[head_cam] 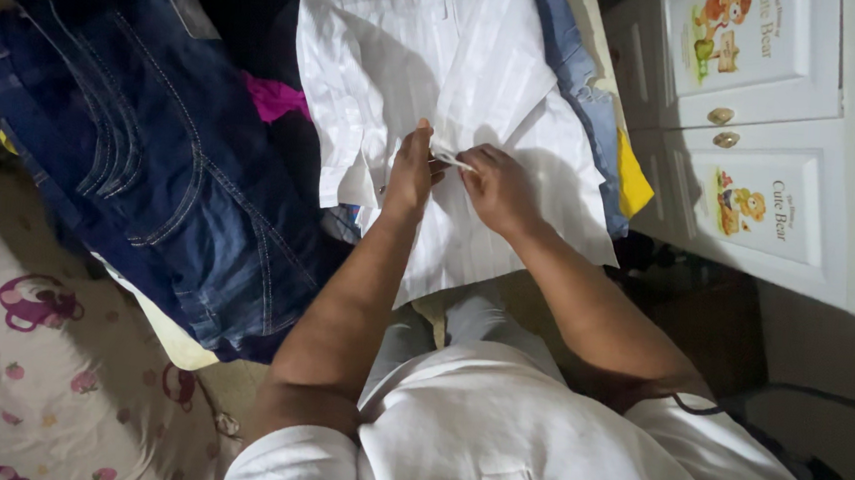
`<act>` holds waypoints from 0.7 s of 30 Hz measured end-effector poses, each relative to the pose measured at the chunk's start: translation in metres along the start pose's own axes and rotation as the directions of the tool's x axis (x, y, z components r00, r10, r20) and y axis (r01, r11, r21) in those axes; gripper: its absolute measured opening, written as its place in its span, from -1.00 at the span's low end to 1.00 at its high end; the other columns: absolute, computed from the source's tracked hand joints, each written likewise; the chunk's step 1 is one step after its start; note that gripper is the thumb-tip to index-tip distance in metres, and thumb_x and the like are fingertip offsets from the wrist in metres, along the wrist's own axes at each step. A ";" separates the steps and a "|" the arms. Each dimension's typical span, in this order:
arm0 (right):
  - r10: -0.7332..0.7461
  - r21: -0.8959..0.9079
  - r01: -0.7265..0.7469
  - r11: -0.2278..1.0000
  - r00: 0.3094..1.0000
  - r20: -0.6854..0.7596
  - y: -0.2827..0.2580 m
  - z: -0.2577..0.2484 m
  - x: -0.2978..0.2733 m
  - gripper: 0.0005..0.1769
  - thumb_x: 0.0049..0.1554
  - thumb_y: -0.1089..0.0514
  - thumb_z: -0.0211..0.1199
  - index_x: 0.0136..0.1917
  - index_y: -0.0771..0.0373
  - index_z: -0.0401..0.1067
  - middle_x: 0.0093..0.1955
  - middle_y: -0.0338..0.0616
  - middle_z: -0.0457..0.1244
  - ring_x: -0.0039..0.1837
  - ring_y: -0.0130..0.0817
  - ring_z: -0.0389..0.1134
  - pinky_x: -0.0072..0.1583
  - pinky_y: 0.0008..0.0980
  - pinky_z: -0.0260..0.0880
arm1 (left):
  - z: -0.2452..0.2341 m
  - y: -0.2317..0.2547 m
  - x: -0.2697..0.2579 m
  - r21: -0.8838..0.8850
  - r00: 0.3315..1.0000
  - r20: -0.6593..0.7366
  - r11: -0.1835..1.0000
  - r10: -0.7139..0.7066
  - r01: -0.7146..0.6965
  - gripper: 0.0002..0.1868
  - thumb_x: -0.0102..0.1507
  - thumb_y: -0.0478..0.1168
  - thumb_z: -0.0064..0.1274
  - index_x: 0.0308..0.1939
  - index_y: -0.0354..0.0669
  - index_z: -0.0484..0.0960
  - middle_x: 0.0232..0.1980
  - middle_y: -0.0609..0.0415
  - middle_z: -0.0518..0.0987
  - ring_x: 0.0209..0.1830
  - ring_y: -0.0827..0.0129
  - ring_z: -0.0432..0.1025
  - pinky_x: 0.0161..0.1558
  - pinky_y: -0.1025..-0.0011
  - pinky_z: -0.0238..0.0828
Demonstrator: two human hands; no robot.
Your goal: The person folds a shirt and a pair of denim pants, then places them into a storage area.
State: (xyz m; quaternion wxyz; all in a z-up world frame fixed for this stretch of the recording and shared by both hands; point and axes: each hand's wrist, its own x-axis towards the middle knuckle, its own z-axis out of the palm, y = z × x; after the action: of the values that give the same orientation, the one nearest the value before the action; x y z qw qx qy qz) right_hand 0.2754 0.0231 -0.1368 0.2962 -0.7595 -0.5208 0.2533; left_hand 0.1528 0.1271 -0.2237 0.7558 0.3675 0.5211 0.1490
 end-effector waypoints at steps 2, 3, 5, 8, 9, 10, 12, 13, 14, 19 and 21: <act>-0.027 0.011 0.026 1.000 0.999 0.042 0.005 0.005 0.000 -0.77 0.21 0.23 0.19 0.14 0.21 0.50 0.11 -0.01 0.37 0.12 0.01 0.40 0.14 -0.10 0.42 | -0.001 -0.006 0.004 0.016 1.000 -0.018 1.000 0.024 -0.023 -0.21 0.33 0.31 -0.12 0.29 -0.35 0.46 -0.17 -0.01 0.52 -0.26 0.34 0.43 -0.22 0.39 0.42; -0.030 0.022 0.028 0.999 0.997 0.066 0.009 0.005 -0.001 -0.73 0.17 0.21 0.23 0.15 0.24 0.49 0.12 0.02 0.36 0.12 0.05 0.39 0.13 -0.09 0.41 | -0.001 -0.011 0.008 0.014 0.999 -0.025 0.999 0.042 -0.041 -0.25 0.33 0.27 -0.08 0.27 -0.38 0.47 -0.17 0.01 0.52 -0.26 0.35 0.42 -0.23 0.40 0.42; -0.036 0.045 0.031 0.998 0.993 0.113 0.015 0.005 -0.003 -0.63 0.10 0.16 0.31 0.17 0.30 0.48 0.13 0.09 0.35 0.14 0.11 0.37 0.11 -0.07 0.38 | -0.001 -0.023 0.016 0.065 0.992 -0.035 0.991 0.119 -0.116 -0.33 0.33 0.13 0.04 0.26 -0.40 0.46 -0.15 0.01 0.55 -0.22 0.37 0.44 -0.19 0.41 0.43; 0.004 0.091 0.000 0.996 0.999 -0.044 0.034 -0.003 -0.005 -0.66 0.21 0.12 0.34 0.19 0.33 0.48 0.17 0.07 0.35 0.23 0.05 0.39 0.25 -0.13 0.38 | 0.001 -0.033 0.023 0.227 0.971 -0.041 0.949 0.234 -0.219 -0.41 0.27 -0.13 0.19 0.29 -0.37 0.41 -0.11 -0.02 0.62 -0.15 0.37 0.48 -0.09 0.43 0.44; 0.035 0.082 -0.023 0.996 0.990 -0.137 0.043 -0.009 -0.004 -0.67 0.21 0.13 0.34 0.19 0.34 0.48 0.18 0.08 0.35 0.25 0.03 0.39 0.28 -0.15 0.38 | 0.001 -0.032 0.022 0.284 0.971 -0.052 0.935 0.234 -0.210 -0.41 0.24 -0.20 0.19 0.30 -0.34 0.40 -0.10 -0.01 0.62 -0.15 0.37 0.49 -0.10 0.43 0.45; 0.065 0.076 -0.049 0.996 0.971 -0.228 0.053 -0.017 -0.003 -0.67 0.22 0.14 0.35 0.19 0.34 0.49 0.20 0.09 0.36 0.27 0.02 0.39 0.30 -0.18 0.38 | 0.002 -0.030 0.019 0.340 0.970 -0.064 0.919 0.234 -0.199 -0.39 0.21 -0.27 0.19 0.31 -0.32 0.39 -0.10 0.00 0.61 -0.16 0.37 0.50 -0.10 0.42 0.45; 0.088 0.033 -0.082 0.996 0.933 -0.349 0.073 -0.037 -0.004 -0.69 0.20 0.19 0.31 0.18 0.35 0.45 0.21 0.13 0.34 0.29 0.04 0.38 0.30 -0.14 0.38 | 0.005 -0.021 0.012 0.348 0.967 -0.060 0.913 0.247 -0.212 -0.41 0.20 -0.34 0.14 0.32 -0.28 0.40 -0.12 -0.04 0.62 -0.18 0.31 0.50 -0.12 0.39 0.47; 0.063 -0.042 -0.085 0.996 0.923 -0.379 0.084 -0.047 -0.003 -0.71 0.20 0.21 0.32 0.17 0.35 0.46 0.19 0.16 0.34 0.26 0.07 0.38 0.27 -0.12 0.39 | 0.006 -0.016 0.008 0.353 0.965 -0.058 0.910 0.254 -0.219 -0.41 0.19 -0.37 0.12 0.32 -0.27 0.40 -0.13 -0.06 0.62 -0.18 0.29 0.51 -0.12 0.37 0.48; 0.034 -0.116 -0.089 0.989 0.913 -0.407 0.095 -0.056 -0.001 -0.72 0.19 0.23 0.34 0.16 0.35 0.47 0.16 0.18 0.34 0.23 0.10 0.38 0.25 -0.10 0.40 | 0.008 -0.010 0.004 0.424 0.955 -0.076 0.876 0.287 -0.230 -0.43 0.21 -0.38 0.08 0.32 -0.24 0.42 -0.12 -0.04 0.64 -0.18 0.28 0.53 -0.11 0.36 0.47; 0.316 -0.027 -0.348 0.937 0.877 -0.361 0.134 -0.059 0.005 -0.72 0.17 0.19 0.37 0.12 0.34 0.47 0.01 0.12 0.37 0.06 0.04 0.43 0.09 -0.11 0.41 | 0.020 0.022 -0.016 0.683 0.832 -0.117 0.652 0.542 -0.328 -0.50 0.28 -0.43 -0.06 0.31 -0.12 0.49 -0.09 -0.02 0.64 -0.09 0.14 0.56 0.00 0.27 0.51; 0.291 -0.036 -0.321 0.946 0.897 -0.334 0.139 -0.057 0.004 -0.73 0.13 0.21 0.37 0.09 0.34 0.48 0.01 0.14 0.37 0.04 0.05 0.43 0.07 -0.11 0.42 | 0.026 0.038 -0.028 0.747 0.723 -0.010 0.485 0.691 -0.454 -0.47 0.18 -0.41 0.06 0.27 -0.21 0.49 0.06 -0.17 0.56 0.05 -0.05 0.47 0.04 0.16 0.44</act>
State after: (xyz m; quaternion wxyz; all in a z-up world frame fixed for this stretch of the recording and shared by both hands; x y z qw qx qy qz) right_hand 0.4054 -0.0234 -0.1968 0.2996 -0.8757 -0.3499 0.1449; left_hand 0.1707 0.1256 -0.1734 0.3693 0.7502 0.4922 0.2418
